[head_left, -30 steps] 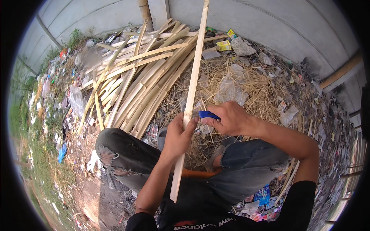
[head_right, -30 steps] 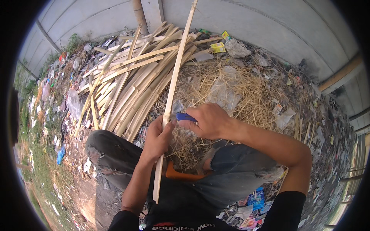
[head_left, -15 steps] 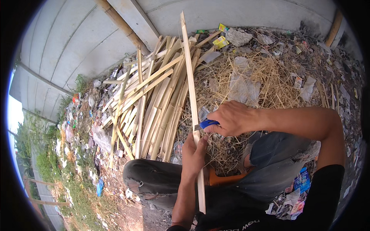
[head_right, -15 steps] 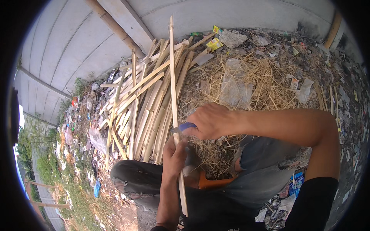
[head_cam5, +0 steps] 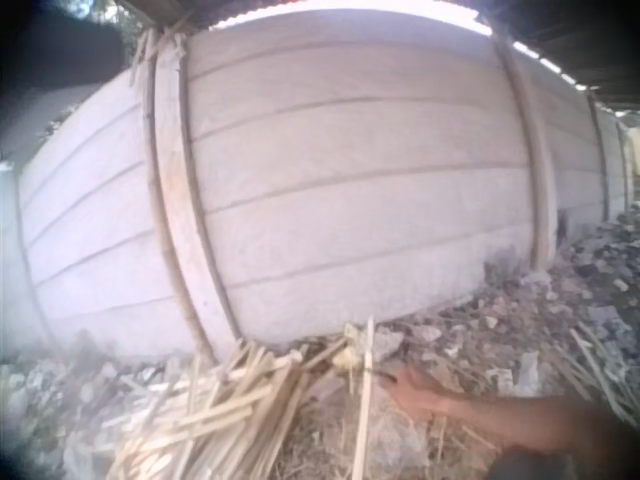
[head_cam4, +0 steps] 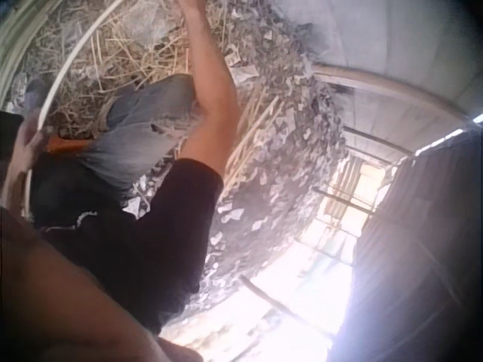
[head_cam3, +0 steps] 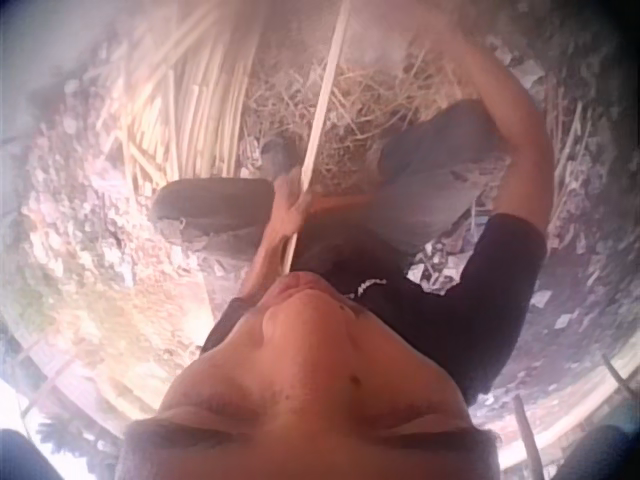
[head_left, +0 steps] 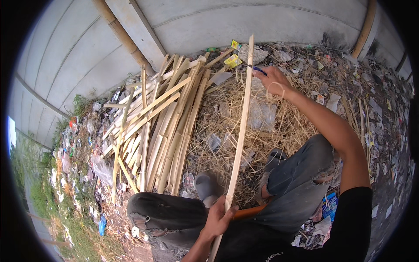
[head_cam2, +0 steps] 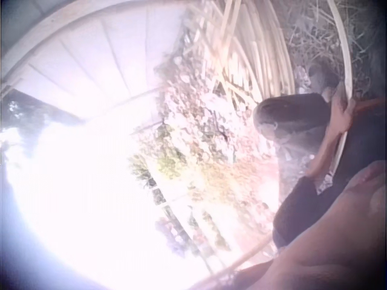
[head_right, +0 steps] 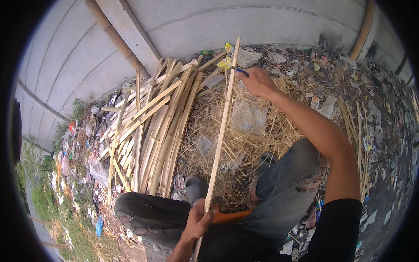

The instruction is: The person sits on the ground and uses a blue utility knife to split long bamboo poles into thin strips. They hold the bamboo with one hand and carefully guide the knife along the length of the pole to separate the sections.

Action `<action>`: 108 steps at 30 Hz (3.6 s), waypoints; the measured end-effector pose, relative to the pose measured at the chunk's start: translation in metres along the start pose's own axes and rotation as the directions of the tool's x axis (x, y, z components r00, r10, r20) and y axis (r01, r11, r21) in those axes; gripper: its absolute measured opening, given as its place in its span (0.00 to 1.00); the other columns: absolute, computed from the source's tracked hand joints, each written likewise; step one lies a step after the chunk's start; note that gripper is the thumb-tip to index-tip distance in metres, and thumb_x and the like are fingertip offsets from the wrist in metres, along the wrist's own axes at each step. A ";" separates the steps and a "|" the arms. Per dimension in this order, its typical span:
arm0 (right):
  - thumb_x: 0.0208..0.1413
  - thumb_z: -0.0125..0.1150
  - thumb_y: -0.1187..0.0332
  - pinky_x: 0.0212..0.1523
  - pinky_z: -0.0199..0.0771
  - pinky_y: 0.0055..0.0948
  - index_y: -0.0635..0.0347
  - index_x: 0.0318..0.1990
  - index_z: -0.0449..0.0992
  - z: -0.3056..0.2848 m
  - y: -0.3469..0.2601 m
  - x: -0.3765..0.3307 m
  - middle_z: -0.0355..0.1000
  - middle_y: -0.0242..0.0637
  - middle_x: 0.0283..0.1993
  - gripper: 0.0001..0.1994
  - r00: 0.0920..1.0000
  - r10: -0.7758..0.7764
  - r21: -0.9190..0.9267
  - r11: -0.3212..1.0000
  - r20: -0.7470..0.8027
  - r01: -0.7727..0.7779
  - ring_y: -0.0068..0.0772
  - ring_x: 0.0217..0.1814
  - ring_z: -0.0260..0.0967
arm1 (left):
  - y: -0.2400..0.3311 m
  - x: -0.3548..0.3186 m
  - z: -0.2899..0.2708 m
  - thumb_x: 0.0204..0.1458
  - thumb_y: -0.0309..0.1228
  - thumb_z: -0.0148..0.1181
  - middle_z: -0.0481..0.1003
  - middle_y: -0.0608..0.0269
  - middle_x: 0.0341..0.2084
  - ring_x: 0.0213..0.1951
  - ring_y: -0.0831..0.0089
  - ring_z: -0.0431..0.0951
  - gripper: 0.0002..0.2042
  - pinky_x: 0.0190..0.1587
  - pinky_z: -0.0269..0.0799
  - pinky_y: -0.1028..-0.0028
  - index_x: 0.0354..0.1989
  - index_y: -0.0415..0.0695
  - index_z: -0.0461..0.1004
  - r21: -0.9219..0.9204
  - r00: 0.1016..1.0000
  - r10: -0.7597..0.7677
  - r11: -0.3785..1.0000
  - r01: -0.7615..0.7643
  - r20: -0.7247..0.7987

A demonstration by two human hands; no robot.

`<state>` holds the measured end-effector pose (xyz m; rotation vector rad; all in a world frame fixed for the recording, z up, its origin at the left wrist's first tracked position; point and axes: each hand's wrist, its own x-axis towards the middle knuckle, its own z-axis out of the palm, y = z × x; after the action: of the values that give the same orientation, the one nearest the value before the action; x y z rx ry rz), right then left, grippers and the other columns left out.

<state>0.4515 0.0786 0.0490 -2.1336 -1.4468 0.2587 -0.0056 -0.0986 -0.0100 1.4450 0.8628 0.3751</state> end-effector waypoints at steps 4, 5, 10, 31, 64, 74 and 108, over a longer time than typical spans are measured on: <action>0.67 0.58 0.46 0.32 0.70 0.44 0.61 0.32 0.81 -0.010 0.023 -0.030 0.71 0.38 0.21 0.25 0.998 0.040 -0.128 0.991 0.042 -0.034 0.34 0.26 0.72 | -0.013 -0.050 -0.014 0.61 0.34 0.64 0.68 0.67 0.24 0.30 0.80 0.67 0.11 0.34 0.66 0.73 0.39 0.42 0.69 0.046 0.995 -0.069 0.997 0.066 0.069; 0.66 0.59 0.46 0.33 0.71 0.44 0.61 0.33 0.82 -0.012 0.019 -0.028 0.72 0.39 0.22 0.24 0.997 0.057 -0.144 0.988 0.047 -0.049 0.35 0.26 0.73 | -0.018 -0.054 -0.020 0.61 0.33 0.64 0.68 0.68 0.24 0.31 0.80 0.67 0.10 0.35 0.66 0.73 0.40 0.42 0.70 0.047 0.994 -0.064 0.997 0.060 0.088; 0.63 0.63 0.46 0.37 0.74 0.44 0.58 0.39 0.86 -0.033 -0.009 -0.032 0.77 0.42 0.27 0.22 1.000 -0.004 -0.191 0.982 -0.024 -0.001 0.42 0.30 0.77 | -0.021 -0.058 -0.029 0.61 0.29 0.61 0.64 0.71 0.20 0.19 0.82 0.64 0.08 0.22 0.60 0.77 0.40 0.44 0.66 -0.307 0.959 -0.138 0.927 0.213 0.247; 0.53 0.73 0.40 0.28 0.67 0.33 0.66 0.40 0.80 -0.149 -0.141 -0.137 0.72 0.34 0.23 0.31 0.967 -0.191 -0.096 0.979 -0.170 0.177 0.28 0.24 0.68 | -0.047 -0.156 -0.004 0.54 0.38 0.70 0.74 0.55 0.18 0.21 0.66 0.78 0.16 0.26 0.72 0.66 0.38 0.39 0.72 0.267 0.989 0.112 0.960 -0.082 -0.097; 0.52 0.80 0.71 0.40 0.76 0.25 0.76 0.45 0.82 -0.020 0.151 -0.226 0.81 0.42 0.34 0.18 0.604 0.677 0.871 0.487 -0.421 0.061 0.26 0.35 0.78 | 0.009 -0.117 0.039 0.46 0.36 0.74 0.80 0.53 0.25 0.27 0.51 0.83 0.14 0.27 0.78 0.57 0.38 0.47 0.76 0.883 0.989 0.149 0.467 -0.053 -0.019; 0.55 0.76 0.75 0.20 0.53 0.23 0.62 0.30 0.77 -0.007 0.131 -0.223 0.67 0.25 0.21 0.10 0.628 0.687 0.930 0.266 -0.366 0.252 0.15 0.19 0.57 | 0.012 -0.136 0.049 0.44 0.32 0.75 0.77 0.60 0.23 0.24 0.56 0.82 0.13 0.26 0.79 0.60 0.34 0.46 0.75 0.871 0.984 0.174 0.489 -0.053 -0.038; 0.64 0.66 0.54 0.31 0.67 0.30 0.68 0.30 0.80 0.128 -0.055 -0.196 0.72 0.32 0.21 0.21 0.953 0.286 0.572 0.767 0.102 -0.291 0.22 0.25 0.65 | -0.056 0.039 -0.028 0.58 0.41 0.65 0.73 0.44 0.54 0.55 0.47 0.75 0.35 0.55 0.71 0.49 0.72 0.41 0.61 0.818 0.844 0.506 0.553 -0.159 -0.178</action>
<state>0.2718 -0.0418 -0.0559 -1.8154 -0.8674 0.7307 -0.0145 -0.0592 -0.0715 2.4551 1.1465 0.6576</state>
